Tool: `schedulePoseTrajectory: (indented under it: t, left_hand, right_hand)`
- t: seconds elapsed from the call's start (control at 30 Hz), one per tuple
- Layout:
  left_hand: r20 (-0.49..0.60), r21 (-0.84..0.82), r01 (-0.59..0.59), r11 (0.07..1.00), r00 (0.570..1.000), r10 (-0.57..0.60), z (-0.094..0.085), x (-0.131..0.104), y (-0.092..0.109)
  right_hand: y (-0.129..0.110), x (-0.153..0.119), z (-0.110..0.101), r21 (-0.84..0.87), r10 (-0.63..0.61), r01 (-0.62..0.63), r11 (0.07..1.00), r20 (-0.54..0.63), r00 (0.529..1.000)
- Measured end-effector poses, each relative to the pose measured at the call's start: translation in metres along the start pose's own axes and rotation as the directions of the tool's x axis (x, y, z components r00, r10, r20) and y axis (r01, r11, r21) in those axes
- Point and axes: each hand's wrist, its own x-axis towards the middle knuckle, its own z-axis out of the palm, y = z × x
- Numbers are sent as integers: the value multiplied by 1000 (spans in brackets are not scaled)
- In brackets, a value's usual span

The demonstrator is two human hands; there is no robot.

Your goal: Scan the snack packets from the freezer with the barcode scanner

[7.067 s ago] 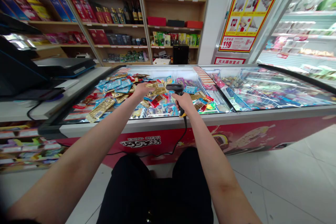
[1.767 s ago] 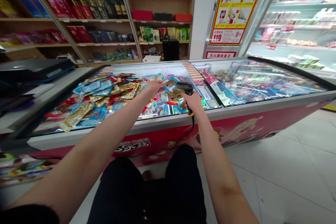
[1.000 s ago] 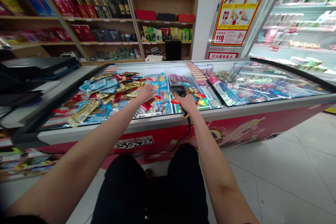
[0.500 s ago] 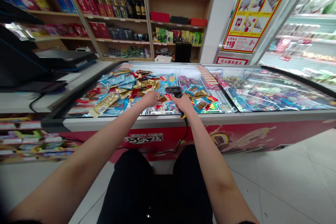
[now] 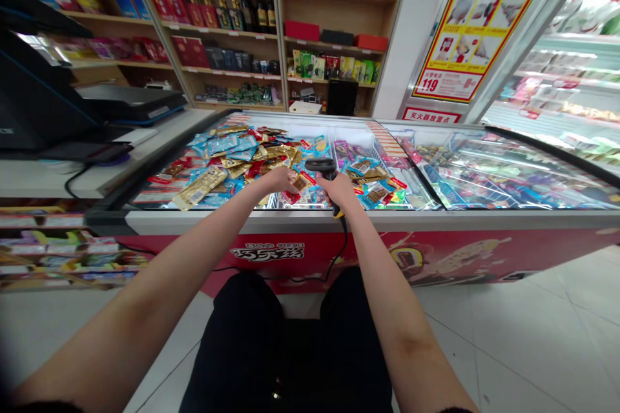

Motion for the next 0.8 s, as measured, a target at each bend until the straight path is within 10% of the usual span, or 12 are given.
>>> schedulePoseTrajectory:
  t: [0.17, 0.37, 0.8]
  left_hand:
    - [42, -127, 13, 992, 999, -8, -5, 4, -8]
    - [-200, -342, 4, 940, 977, -77, -10, 12, -18]
    - [-374, -331, -77, 940, 926, -56, -5, 20, -26]
  right_hand:
    - [-2, 1, 2, 9, 12, -12, 1000, -14, 1000]
    - [-10, 0, 5, 67, 42, -41, 997, -17, 999]
    - [-25, -5, 10, 114, 25, -23, 993, -13, 1000]
